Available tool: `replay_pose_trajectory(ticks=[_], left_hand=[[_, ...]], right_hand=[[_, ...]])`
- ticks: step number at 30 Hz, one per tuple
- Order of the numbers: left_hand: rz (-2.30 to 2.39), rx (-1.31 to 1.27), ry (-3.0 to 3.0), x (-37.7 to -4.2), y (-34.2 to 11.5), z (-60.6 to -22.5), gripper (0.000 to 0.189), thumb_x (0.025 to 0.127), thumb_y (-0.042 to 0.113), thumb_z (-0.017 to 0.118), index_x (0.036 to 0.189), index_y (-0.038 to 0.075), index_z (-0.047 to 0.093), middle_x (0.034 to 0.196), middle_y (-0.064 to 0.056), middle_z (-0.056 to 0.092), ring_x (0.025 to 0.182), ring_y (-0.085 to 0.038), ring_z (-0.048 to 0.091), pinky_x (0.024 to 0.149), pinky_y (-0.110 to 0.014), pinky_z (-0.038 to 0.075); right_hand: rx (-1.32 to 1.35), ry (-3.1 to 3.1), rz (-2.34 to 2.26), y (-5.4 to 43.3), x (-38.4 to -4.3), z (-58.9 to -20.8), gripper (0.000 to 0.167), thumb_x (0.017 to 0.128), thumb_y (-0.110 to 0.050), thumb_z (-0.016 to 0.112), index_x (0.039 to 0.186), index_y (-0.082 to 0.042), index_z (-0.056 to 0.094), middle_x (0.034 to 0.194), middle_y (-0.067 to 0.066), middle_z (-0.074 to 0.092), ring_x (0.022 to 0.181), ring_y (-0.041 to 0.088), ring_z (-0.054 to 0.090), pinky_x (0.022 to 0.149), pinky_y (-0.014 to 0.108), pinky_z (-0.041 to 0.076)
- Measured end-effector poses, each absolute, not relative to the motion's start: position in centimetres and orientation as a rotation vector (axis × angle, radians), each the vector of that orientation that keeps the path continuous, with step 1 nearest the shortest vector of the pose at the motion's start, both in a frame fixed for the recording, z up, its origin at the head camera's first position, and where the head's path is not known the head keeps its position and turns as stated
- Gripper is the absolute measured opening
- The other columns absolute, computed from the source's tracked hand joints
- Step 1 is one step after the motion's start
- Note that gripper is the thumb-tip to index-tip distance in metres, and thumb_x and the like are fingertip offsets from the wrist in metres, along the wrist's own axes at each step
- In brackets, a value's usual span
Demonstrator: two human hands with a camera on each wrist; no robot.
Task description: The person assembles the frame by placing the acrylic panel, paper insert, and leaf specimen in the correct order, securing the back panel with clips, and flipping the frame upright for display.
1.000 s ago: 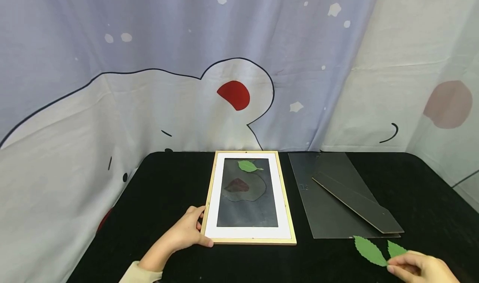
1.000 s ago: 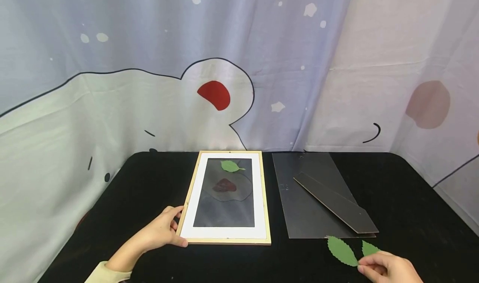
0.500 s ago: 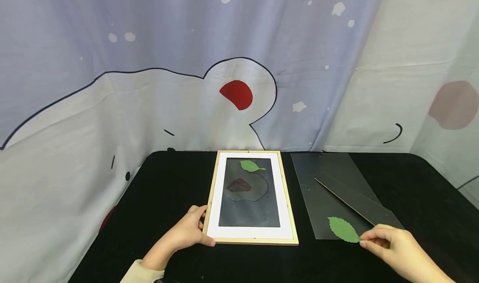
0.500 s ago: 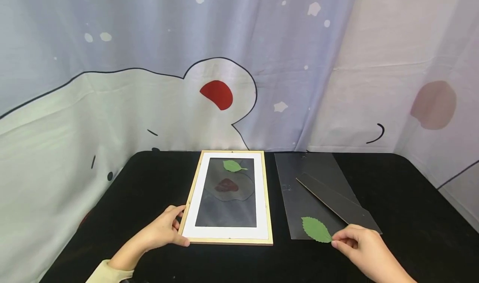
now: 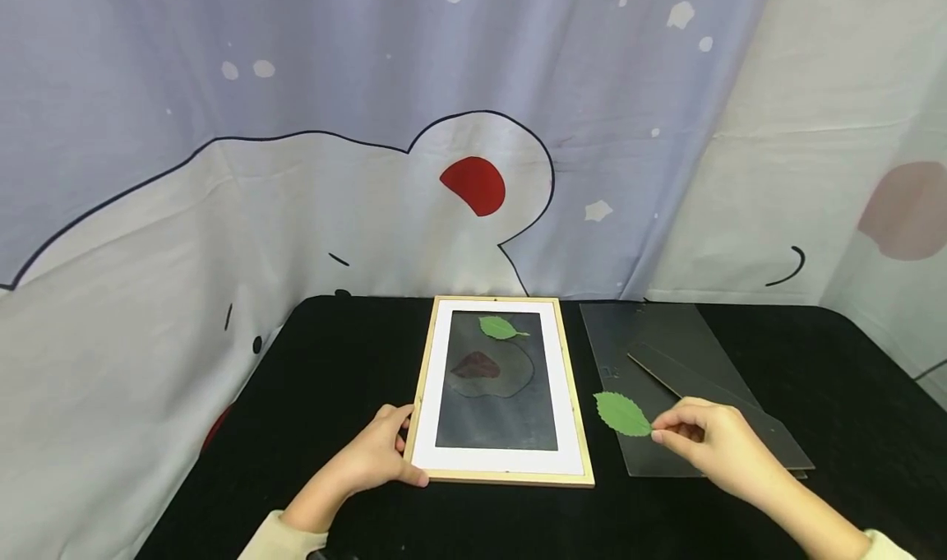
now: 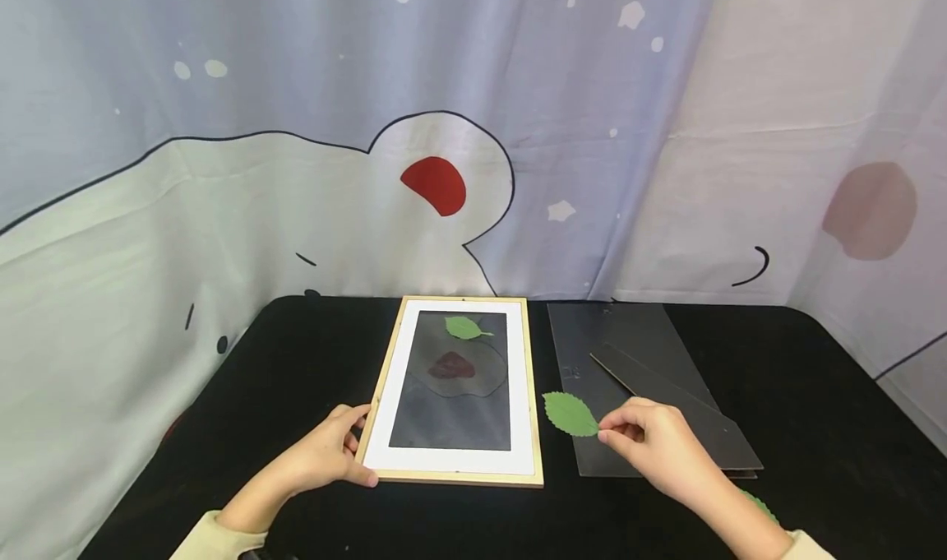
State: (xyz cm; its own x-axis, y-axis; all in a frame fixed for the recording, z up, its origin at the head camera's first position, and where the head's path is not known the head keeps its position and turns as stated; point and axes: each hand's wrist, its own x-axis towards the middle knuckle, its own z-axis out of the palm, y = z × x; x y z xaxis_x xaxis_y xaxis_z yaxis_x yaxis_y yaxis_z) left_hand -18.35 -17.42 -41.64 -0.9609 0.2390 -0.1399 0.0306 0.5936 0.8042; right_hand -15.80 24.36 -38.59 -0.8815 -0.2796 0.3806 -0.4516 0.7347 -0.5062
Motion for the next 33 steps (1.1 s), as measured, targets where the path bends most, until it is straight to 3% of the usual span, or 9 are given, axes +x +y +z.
replay_pose_trajectory(ticks=[16,33], left_hand=[[1.308,0.252,2.585,-18.4,-17.6,-41.8,0.099,0.051,-0.002,0.090,0.137,-0.011,0.041,0.107,-0.013,0.045,0.079,-0.022,0.045,0.064,-0.029,0.041],[1.300,0.232,2.592,-18.3,-17.5,-41.6,0.099,0.051,-0.002,0.090,0.137,-0.011,0.041,0.107,-0.013,0.046,0.079,-0.022,0.046,0.066,-0.031,0.041]], right_hand=[[0.592,-2.727,0.979,19.7,-21.7,-37.1,0.004,0.081,-0.006,0.075,0.084,-0.007,0.073,0.076,-0.006,0.061,0.066,0.005,0.049,0.058,0.023,0.044],[0.654,-2.744,1.070,14.8,-26.6,-37.6,0.005,0.084,-0.008,0.072,0.087,-0.005,0.074,0.078,0.001,0.063,0.066,0.011,0.048,0.057,0.024,0.042]])
